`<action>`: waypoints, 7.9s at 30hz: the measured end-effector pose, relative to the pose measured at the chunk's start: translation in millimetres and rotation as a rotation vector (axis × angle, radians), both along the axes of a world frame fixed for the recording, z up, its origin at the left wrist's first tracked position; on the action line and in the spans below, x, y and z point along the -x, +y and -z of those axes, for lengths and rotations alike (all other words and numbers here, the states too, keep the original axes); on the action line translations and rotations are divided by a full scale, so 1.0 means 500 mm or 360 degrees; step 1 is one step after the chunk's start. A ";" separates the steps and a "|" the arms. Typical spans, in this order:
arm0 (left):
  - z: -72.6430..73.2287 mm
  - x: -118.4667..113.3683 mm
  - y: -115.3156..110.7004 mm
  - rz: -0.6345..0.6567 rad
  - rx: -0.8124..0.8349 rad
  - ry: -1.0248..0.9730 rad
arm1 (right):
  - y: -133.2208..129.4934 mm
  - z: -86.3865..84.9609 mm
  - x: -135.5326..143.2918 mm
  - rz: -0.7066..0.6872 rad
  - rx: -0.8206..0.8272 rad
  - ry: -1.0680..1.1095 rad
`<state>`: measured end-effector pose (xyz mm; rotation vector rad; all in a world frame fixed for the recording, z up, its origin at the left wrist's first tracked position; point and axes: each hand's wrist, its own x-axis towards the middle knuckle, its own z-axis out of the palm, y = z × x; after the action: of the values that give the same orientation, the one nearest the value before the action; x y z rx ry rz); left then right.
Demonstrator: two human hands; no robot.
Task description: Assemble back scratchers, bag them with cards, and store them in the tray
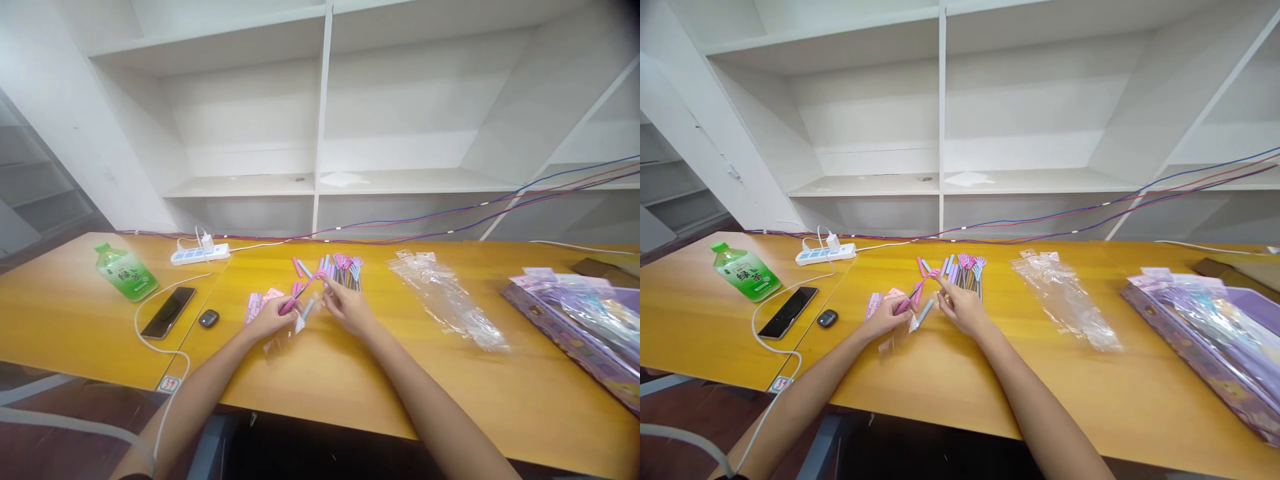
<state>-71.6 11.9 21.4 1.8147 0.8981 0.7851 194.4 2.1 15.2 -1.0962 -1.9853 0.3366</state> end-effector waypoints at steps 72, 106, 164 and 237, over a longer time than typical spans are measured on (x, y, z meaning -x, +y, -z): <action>-0.022 -0.017 -0.012 -0.0350 0.0251 -0.0664 | 0.001 -0.016 0.041 -0.0128 0.0950 0.1763; -0.003 -0.010 0.002 -0.0295 0.0321 -0.0723 | -0.014 -0.022 0.019 -0.0276 0.0581 0.0662; -0.008 -0.014 0.011 -0.0427 0.0787 -0.1260 | 0.003 -0.010 -0.010 -0.0139 0.0005 0.0154; 0.028 -0.055 -0.035 0.0078 0.1518 -0.0864 | -0.031 -0.010 0.051 -0.0310 0.0259 0.0282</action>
<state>-44.1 -5.8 7.3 0.7312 0.6766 0.6075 169.0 -13.7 20.4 -0.9377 -1.9348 0.6859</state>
